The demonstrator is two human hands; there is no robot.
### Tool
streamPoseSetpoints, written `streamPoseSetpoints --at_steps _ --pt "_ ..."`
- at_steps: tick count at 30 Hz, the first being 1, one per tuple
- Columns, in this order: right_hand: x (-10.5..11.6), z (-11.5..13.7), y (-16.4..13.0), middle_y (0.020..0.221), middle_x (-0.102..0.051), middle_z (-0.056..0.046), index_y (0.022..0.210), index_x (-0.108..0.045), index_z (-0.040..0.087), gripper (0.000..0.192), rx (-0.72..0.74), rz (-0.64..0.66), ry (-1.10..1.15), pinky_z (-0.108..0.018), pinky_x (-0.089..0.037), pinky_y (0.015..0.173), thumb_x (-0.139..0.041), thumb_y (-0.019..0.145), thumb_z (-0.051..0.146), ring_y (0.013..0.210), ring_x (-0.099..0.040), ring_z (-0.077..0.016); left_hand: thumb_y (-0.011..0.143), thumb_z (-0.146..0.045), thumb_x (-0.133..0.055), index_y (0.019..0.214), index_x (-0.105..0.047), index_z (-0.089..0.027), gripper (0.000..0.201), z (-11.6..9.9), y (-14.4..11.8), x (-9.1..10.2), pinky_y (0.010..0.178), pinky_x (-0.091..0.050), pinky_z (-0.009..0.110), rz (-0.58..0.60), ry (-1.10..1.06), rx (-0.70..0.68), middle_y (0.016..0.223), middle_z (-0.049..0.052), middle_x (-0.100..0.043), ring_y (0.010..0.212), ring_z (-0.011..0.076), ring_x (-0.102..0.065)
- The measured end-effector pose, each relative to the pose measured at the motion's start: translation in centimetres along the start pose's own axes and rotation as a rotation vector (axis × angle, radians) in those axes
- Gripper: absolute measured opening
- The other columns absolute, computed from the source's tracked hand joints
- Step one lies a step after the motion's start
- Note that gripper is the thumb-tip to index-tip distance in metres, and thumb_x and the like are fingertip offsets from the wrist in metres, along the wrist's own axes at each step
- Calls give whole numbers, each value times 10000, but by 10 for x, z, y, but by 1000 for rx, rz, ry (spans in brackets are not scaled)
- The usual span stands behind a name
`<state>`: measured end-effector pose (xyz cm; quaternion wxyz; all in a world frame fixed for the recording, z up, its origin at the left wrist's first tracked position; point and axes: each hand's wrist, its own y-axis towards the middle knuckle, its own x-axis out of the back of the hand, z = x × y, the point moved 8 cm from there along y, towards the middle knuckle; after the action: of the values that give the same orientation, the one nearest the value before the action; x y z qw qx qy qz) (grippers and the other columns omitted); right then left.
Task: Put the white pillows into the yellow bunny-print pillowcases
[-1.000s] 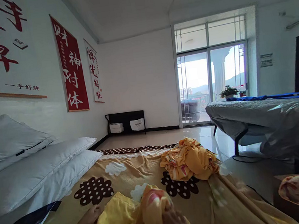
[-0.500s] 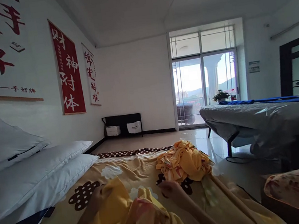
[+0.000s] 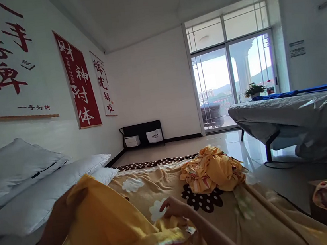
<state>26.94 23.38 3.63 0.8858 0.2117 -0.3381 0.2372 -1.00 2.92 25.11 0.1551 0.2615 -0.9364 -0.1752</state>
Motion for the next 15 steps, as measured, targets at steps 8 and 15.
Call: streamPoseSetpoints --at_steps 8,15 --pt "183 16 -55 864 -715 -79 852 -704 148 244 15 -368 -204 -327 -493 724 -481 809 235 780 -635 -194 647 -527 -684 985 -636 -165 497 -5 4 87 417 -418 198 -297 46 180 670 -7 -636 553 156 -547" --pt "311 67 -128 909 -728 -88 1140 -651 178 378 -7 -621 -528 -366 -483 765 -433 843 264 828 -664 -236 820 -265 -587 1099 -633 -92 332 -15 10 91 511 -468 205 -351 -104 259 632 -10 -620 561 126 -535"
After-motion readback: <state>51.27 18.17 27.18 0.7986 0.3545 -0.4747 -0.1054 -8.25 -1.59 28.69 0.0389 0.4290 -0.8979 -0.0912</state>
